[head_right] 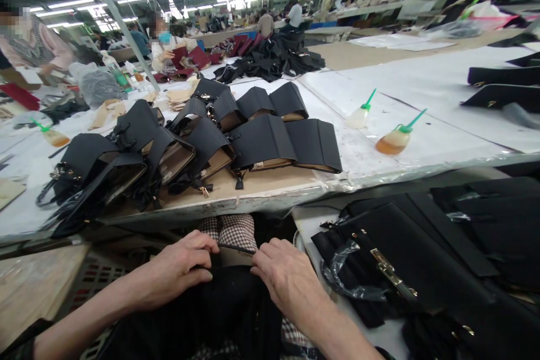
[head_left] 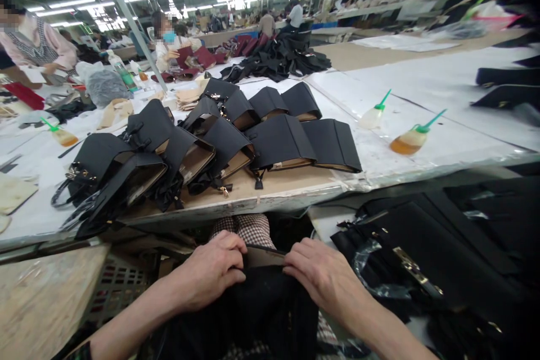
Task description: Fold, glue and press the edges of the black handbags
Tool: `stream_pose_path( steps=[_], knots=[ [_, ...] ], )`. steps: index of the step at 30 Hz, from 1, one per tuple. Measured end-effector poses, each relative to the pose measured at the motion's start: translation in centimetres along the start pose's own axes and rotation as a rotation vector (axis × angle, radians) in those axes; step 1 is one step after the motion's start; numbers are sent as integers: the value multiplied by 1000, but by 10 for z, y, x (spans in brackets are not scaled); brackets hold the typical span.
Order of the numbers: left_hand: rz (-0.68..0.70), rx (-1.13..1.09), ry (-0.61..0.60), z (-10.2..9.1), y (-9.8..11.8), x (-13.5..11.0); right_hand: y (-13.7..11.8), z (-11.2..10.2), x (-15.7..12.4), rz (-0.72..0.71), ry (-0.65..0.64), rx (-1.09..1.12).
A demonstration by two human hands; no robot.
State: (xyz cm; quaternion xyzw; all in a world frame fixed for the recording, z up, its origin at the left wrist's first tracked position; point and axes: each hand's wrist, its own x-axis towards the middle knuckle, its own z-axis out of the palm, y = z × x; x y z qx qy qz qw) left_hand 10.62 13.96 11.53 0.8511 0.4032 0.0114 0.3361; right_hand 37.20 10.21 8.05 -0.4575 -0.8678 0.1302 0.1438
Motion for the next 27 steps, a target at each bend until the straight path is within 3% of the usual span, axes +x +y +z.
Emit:
stream_pose_path(
  steps=[6, 12, 20, 22, 25, 27],
  knots=[
    [-19, -15, 6, -1, 3, -2, -5, 0, 2, -49, 45, 132],
    [-20, 1, -9, 0, 5, 0, -3, 11, -4, 105, 90, 96],
    [-56, -42, 29, 1, -2, 10, 9, 28, -9, 358, 233, 478],
    [-60, -70, 37, 2, -5, 13, 12, 27, -10, 437, 184, 586],
    [-79, -120, 60, 3, -7, 18, 13, 23, -11, 507, -42, 855],
    [-80, -146, 73, 4, -9, 21, 12, 20, -12, 528, -120, 1036]
  ],
)
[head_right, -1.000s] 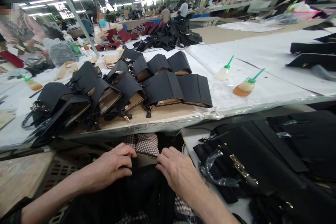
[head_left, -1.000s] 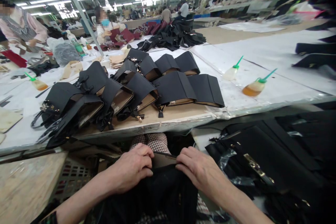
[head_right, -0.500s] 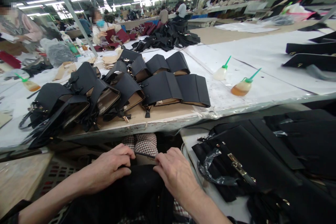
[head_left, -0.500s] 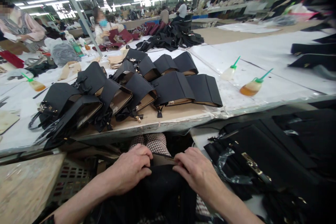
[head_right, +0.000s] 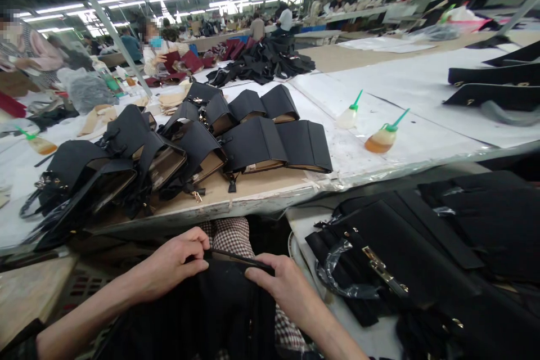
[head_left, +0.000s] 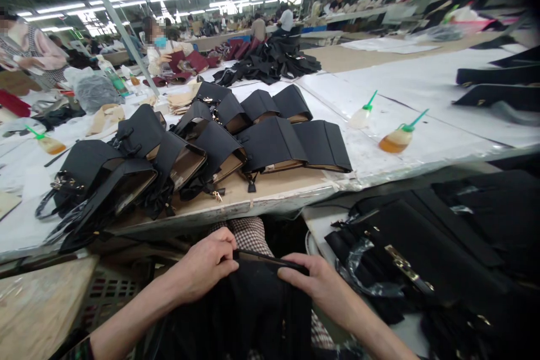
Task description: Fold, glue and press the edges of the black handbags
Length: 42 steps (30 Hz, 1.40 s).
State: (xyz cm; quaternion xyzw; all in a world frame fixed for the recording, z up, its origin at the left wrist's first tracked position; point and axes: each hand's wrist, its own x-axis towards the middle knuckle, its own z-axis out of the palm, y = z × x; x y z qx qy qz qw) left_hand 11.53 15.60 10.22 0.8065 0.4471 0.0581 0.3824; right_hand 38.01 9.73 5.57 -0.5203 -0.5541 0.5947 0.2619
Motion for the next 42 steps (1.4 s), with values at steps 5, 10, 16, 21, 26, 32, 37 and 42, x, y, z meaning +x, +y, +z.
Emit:
stream_pose_path(
  steps=[5, 10, 16, 21, 26, 32, 37, 42],
  knots=[
    [52, 63, 16, 3, -7, 6, 1, 2, -4, 17, 19, 138],
    [70, 92, -13, 3, -12, 12, 7, 5, -5, 11, 69, 147],
    [27, 144, -25, 2, -13, 16, 7, 8, -7, -14, 93, 105],
    [6, 171, -22, 2, -15, 18, 6, 9, -7, -25, 113, 57],
    [-11, 177, -17, 4, -18, 18, 7, 9, -7, -7, 98, 59],
    [-13, 146, 1, 3, -15, 19, 4, 11, -11, 28, 81, 70],
    [-32, 92, 15, 2, -12, 17, -5, 8, -12, 60, 48, 24],
    [-61, 41, 34, 1, -11, 12, -24, -2, -3, 48, -92, -91]
  ],
)
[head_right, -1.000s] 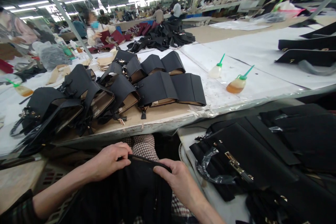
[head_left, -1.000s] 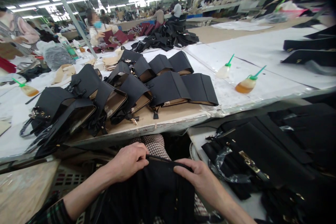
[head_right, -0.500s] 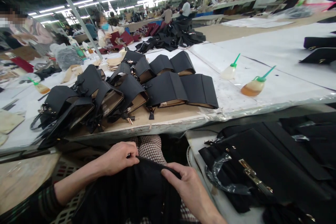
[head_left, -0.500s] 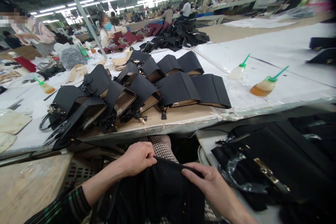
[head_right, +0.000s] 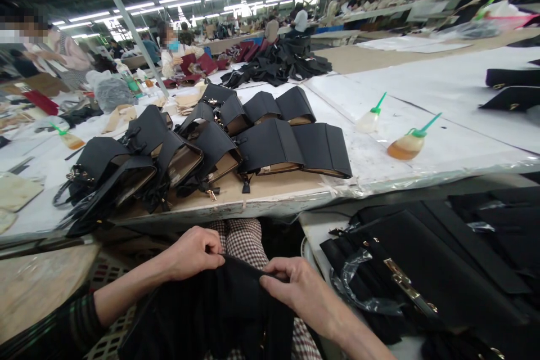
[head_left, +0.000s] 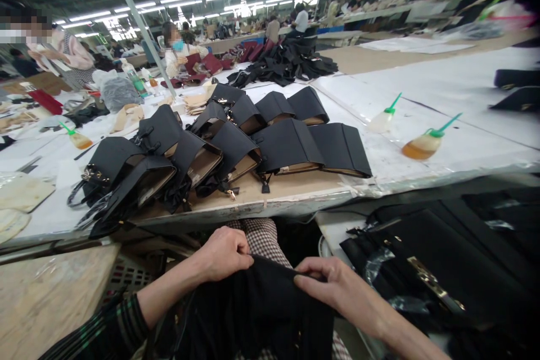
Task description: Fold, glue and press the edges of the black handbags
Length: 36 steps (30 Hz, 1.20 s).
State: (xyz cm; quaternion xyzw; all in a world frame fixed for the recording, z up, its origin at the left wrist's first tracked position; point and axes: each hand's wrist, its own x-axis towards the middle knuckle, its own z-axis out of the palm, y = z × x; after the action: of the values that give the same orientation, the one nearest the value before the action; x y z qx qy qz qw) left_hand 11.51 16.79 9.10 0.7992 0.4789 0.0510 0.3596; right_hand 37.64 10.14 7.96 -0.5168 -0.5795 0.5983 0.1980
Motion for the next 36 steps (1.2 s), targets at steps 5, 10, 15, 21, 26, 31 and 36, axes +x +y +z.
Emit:
stream_pose_path(
  steps=[5, 10, 15, 21, 26, 31, 36],
  knots=[
    [-1, -41, -1, -2, -1, -4, -5, -4, 3, 15, -56, 45],
    [31, -88, -29, -2, -4, -3, 5, -4, 2, 31, -46, 117],
    [57, -123, -52, -1, -6, -4, 14, -7, 6, 42, -24, 150],
    [6, -133, -43, -2, -2, -7, 19, -7, 6, 25, -34, 161],
    [-4, -78, 0, 1, -2, -4, 16, -5, 3, 22, -49, 180],
    [-5, -64, 24, 5, -3, 0, 10, -5, 2, 20, -50, 159],
    [-5, -78, 38, 5, -3, -2, 7, -6, 3, 22, -51, 133]
  ],
)
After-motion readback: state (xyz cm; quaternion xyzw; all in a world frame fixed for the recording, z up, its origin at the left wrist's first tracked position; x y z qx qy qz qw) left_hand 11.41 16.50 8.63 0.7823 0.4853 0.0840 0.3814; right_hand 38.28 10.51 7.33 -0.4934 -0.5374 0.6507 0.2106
